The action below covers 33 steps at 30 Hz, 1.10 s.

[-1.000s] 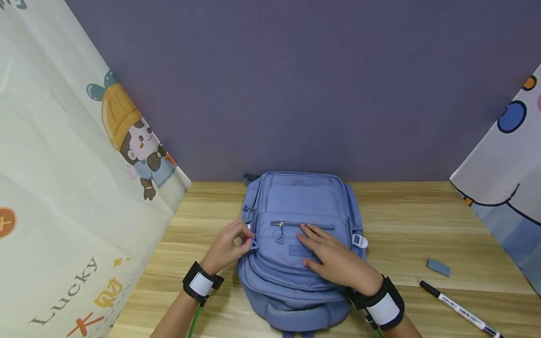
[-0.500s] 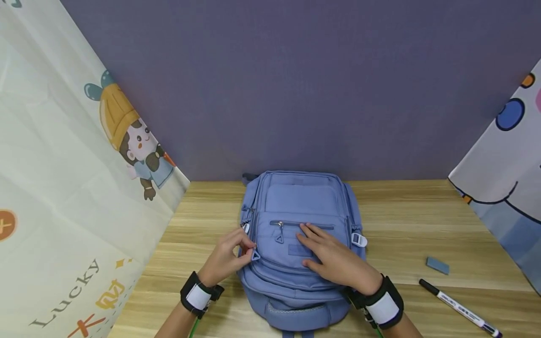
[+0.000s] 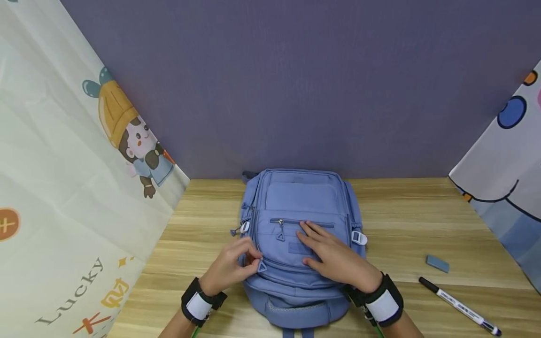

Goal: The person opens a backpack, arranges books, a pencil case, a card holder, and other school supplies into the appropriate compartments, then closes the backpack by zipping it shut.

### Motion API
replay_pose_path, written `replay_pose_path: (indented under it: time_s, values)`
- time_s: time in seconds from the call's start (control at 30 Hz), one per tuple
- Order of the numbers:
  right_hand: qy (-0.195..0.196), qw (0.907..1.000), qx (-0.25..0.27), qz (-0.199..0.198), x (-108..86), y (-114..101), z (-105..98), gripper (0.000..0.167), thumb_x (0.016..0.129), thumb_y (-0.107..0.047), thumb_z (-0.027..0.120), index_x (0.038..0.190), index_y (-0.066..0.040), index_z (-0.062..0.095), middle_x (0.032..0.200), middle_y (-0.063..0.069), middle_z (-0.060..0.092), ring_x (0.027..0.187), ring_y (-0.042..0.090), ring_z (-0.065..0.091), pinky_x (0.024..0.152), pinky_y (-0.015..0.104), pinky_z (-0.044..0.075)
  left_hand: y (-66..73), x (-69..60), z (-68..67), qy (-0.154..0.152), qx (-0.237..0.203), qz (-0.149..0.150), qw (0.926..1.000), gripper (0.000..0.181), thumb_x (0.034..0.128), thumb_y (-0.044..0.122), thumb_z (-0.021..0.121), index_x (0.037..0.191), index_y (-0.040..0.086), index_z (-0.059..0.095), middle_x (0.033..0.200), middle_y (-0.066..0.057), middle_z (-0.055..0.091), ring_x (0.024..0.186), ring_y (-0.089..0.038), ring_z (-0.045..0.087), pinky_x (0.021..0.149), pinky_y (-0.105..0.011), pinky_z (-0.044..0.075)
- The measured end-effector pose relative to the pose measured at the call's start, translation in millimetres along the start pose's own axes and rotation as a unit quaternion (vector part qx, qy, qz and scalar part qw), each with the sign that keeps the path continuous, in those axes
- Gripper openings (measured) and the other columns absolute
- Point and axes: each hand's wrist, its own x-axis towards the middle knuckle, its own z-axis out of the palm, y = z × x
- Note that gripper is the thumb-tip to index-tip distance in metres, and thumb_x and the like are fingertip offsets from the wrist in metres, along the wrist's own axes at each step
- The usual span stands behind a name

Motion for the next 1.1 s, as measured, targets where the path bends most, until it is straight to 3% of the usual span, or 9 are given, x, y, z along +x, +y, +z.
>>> replay_pose_path:
  time_s: [0.17,0.27,0.33,0.43,0.53,0.63,0.77,0.93,1.1]
  values:
    - [0.017,0.9997,-0.001,-0.017,2.3,-7,-4,0.061,0.102,-0.026,0.074,0.156,-0.007,0.054,0.168,0.017,0.042,0.154,0.045,0.04,0.115,0.064,0.045,2.8,0.2,-0.1,-0.021,0.009,0.003,0.9997,0.007,0.0969,0.001,0.074,0.096,0.007,0.07,0.091,-0.001,0.063,0.077,-0.008,0.061,0.07,-0.01,0.052]
    - [0.025,0.999,0.014,-0.035,7.6,-22,-8,0.053,0.104,-0.033,0.071,0.149,-0.008,0.061,0.159,0.012,0.056,0.146,0.039,0.053,0.111,0.06,0.05,4.1,1.3,-0.2,-0.042,0.014,0.004,0.999,0.005,0.1023,0.009,0.071,0.098,0.008,0.074,0.097,0.0,0.063,0.082,-0.008,0.061,0.074,-0.011,0.052]
    - [0.015,0.9988,0.02,-0.043,13.2,-35,-9,0.051,0.105,-0.044,0.065,0.144,-0.011,0.066,0.147,0.007,0.065,0.135,0.031,0.062,0.106,0.054,0.055,5.2,2.3,0.6,-0.056,0.019,0.002,0.9983,0.005,0.1026,0.009,0.071,0.1,0.009,0.075,0.099,0.0,0.063,0.084,-0.008,0.061,0.075,-0.011,0.052]
    - [0.001,0.9988,0.02,-0.045,24.3,-54,-6,0.054,0.104,-0.058,0.058,0.132,-0.014,0.071,0.117,-0.003,0.074,0.104,0.015,0.071,0.085,0.038,0.06,6.8,3.1,2.1,-0.062,0.021,-0.009,0.9978,0.004,0.1016,0.009,0.073,0.1,0.01,0.075,0.1,0.001,0.064,0.083,-0.006,0.061,0.075,-0.01,0.051]
    - [0.011,0.9992,0.012,-0.036,36.2,-67,3,0.045,0.102,-0.059,0.059,0.11,-0.017,0.073,0.085,-0.011,0.064,0.072,0.002,0.058,0.062,0.025,0.049,7.1,3.2,2.3,-0.059,0.033,-0.01,0.9977,0.003,0.0995,0.007,0.075,0.098,0.01,0.075,0.099,0.001,0.066,0.083,-0.007,0.061,0.073,-0.01,0.051]
    - [0.03,0.999,0.018,-0.027,45.6,-73,12,0.031,0.102,-0.049,0.067,0.092,-0.02,0.066,0.07,-0.012,0.048,0.059,-0.001,0.042,0.054,0.021,0.037,6.8,2.5,2.3,-0.056,0.053,-0.002,0.997,0.006,0.0967,0.004,0.077,0.097,0.009,0.074,0.098,0.0,0.069,0.087,-0.009,0.063,0.078,-0.013,0.053]
    - [0.029,0.9976,0.053,-0.034,54.2,-75,17,0.019,0.099,-0.03,0.077,0.088,-0.019,0.066,0.069,-0.012,0.053,0.06,-0.003,0.045,0.054,0.019,0.04,4.7,1.9,-1.2,-0.062,0.05,-0.016,0.9967,0.006,0.0961,0.003,0.077,0.099,0.008,0.075,0.099,-0.001,0.073,0.092,-0.01,0.066,0.083,-0.017,0.055]
    - [0.018,0.9957,0.084,-0.033,57.9,-75,22,0.01,0.096,-0.011,0.078,0.091,-0.013,0.07,0.074,-0.006,0.064,0.063,-0.002,0.053,0.057,0.019,0.045,-2.7,6.4,-19.8,-0.065,0.017,-0.052,0.9964,0.016,0.0957,-0.004,0.072,0.104,0.01,0.075,0.104,0.001,0.074,0.096,-0.01,0.066,0.084,-0.024,0.057]
    - [0.031,0.9989,0.032,-0.014,58.9,-79,31,0.025,0.092,-0.028,0.086,0.087,-0.016,0.065,0.069,-0.009,0.057,0.057,0.0,0.049,0.052,0.021,0.042,-16.9,19.2,-38.9,-0.115,0.084,-0.055,0.9882,0.023,0.0918,-0.004,0.075,0.107,0.012,0.078,0.123,-0.002,0.072,0.117,-0.018,0.063,0.103,-0.037,0.055]
